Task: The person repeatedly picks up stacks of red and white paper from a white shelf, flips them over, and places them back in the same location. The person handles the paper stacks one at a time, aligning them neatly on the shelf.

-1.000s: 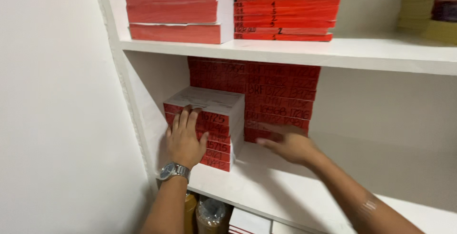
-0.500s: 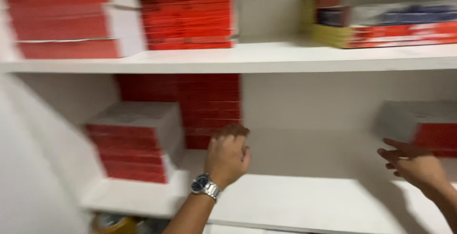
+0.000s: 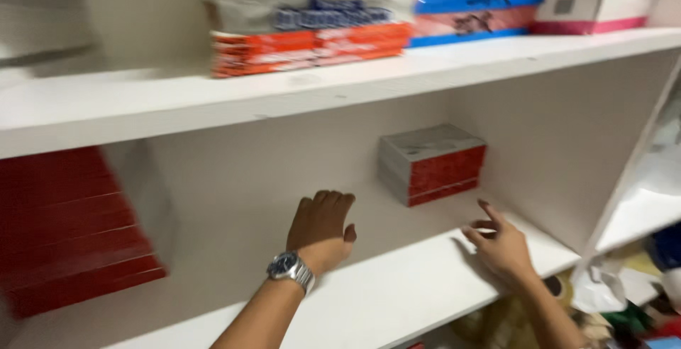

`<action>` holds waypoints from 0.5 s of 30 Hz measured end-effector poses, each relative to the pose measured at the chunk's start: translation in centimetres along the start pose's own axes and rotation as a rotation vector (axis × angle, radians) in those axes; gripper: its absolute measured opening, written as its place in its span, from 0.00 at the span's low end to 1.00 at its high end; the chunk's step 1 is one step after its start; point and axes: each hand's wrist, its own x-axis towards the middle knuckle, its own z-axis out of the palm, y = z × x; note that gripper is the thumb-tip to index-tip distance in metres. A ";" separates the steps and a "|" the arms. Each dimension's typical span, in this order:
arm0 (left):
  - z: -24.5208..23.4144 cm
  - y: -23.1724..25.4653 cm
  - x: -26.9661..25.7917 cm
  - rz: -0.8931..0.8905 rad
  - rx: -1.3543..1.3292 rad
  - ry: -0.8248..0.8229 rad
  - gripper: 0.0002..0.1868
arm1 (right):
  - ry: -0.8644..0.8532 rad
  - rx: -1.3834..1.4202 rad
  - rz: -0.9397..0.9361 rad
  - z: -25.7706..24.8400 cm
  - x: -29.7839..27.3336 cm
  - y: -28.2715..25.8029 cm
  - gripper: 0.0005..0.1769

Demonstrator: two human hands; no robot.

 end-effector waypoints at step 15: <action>11.5 4.9 16.0 0.184 0.141 0.143 0.23 | -0.043 0.150 0.103 -1.9 -3.2 -3.9 0.48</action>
